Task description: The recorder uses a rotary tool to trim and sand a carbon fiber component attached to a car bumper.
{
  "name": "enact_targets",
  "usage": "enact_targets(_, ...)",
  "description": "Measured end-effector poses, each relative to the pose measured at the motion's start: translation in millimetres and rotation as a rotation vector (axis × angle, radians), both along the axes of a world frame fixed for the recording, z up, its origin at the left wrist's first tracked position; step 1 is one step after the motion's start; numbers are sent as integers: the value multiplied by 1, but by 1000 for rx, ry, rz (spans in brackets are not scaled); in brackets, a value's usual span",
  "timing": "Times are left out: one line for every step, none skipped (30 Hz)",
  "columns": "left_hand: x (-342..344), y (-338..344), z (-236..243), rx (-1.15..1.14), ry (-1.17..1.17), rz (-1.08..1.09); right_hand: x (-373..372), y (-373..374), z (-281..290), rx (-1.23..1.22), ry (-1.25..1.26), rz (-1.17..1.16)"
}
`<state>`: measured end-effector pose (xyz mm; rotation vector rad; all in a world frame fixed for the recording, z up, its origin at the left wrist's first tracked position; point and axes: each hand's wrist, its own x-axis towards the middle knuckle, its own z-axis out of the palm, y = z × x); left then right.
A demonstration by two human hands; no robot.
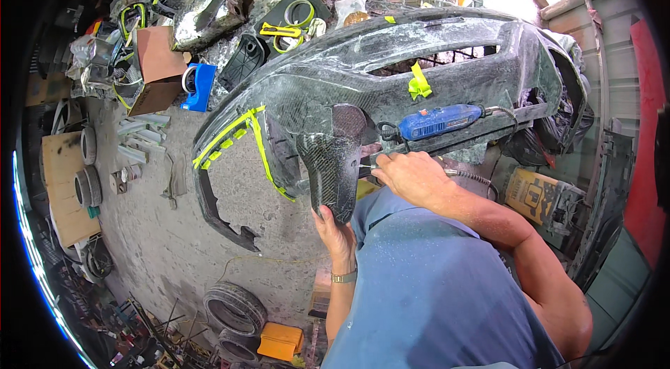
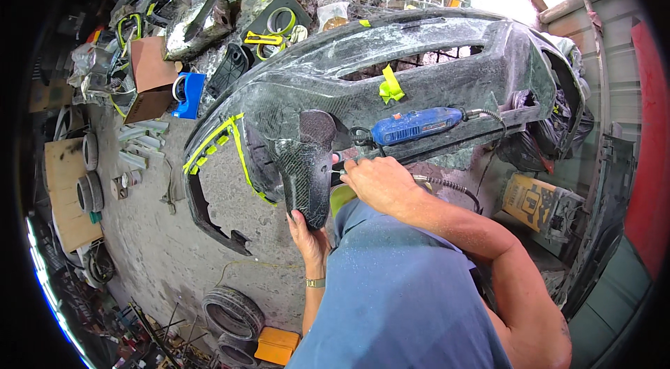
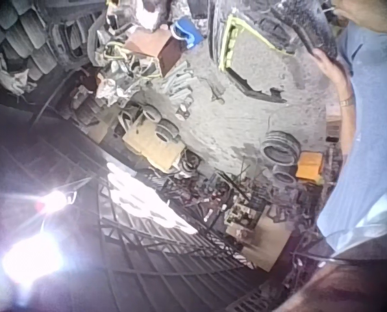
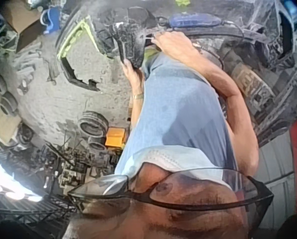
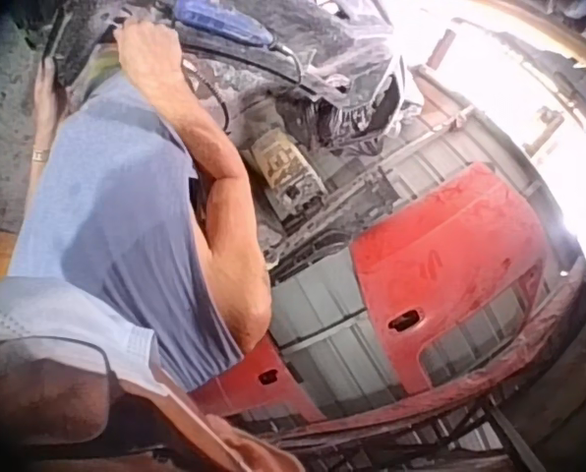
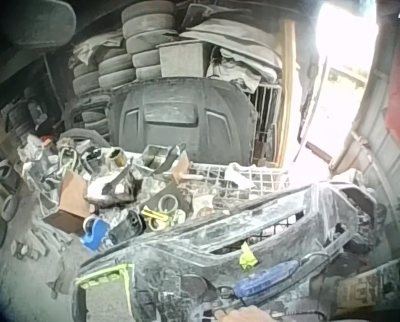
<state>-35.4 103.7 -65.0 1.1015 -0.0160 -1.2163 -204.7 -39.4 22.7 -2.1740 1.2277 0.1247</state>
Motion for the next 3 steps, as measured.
enact_targets(-1,-1,2,-1,-7,-3,1,-1,0,0,1,-1)
enact_targets(-1,-2,2,-2,-14,-5,2,-1,-1,-4,17,24)
enact_targets(-1,-1,1,-11,-28,-7,2,-2,-1,-10,32,51)
